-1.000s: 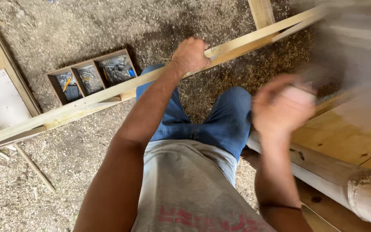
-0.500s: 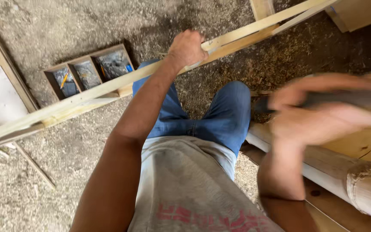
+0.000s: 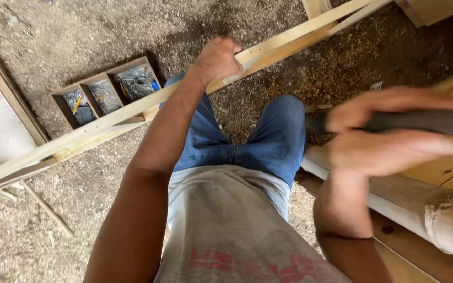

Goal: The person sits on the ground assembling a wooden frame, taking nails from a compartment box and hammering them into the wood joints using a claw hammer. They reposition the frame, hold pieces steady, and continue driving nails along the rails, at one point carrying a strip of wood across the workshop.

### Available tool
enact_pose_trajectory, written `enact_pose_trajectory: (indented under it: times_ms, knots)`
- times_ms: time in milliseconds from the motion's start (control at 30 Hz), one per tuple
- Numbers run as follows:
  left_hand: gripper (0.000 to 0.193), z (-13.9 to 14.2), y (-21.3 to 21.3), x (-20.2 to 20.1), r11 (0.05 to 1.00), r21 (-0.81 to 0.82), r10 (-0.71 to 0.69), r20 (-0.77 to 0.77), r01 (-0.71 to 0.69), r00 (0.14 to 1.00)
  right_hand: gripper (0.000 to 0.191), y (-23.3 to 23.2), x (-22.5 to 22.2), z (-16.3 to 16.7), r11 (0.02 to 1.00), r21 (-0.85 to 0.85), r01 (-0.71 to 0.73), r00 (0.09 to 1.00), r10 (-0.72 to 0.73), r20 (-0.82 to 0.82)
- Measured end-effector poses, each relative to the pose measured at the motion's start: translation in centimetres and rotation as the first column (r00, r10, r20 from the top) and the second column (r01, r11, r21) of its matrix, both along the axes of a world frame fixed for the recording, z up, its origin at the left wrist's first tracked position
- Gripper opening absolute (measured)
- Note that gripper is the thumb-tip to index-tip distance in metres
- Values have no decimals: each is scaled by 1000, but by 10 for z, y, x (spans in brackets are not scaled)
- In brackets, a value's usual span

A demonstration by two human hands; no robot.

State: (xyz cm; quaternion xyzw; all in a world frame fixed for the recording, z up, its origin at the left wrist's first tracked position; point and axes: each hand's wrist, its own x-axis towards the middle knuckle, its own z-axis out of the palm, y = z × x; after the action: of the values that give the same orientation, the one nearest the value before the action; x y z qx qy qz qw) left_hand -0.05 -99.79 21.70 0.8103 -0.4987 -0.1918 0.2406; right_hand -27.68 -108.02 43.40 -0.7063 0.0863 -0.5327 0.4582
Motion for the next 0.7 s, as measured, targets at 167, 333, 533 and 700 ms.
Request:
enact_pose_trajectory:
  times_ms: [167, 333, 533, 700]
  knots:
    - [26, 8, 0, 0, 996, 92, 2, -42, 2, 999, 37, 12, 43, -76, 988, -150, -23, 306, -136, -942]
    - [34, 7, 0, -7, 991, -121, 46, -96, -57, 994, 33, -5, 1, -1, 944, -316, 100, 706, -291, -646]
    - [34, 15, -4, -4, 997, -43, 55, -103, -60, 993, 21, 9, 11, 9, 983, -42, 180, 973, -184, -142]
    - [32, 29, -2, -10, 996, -68, 51, -76, -56, 996, 45, 6, 37, -65, 990, -136, 28, 464, -134, -876]
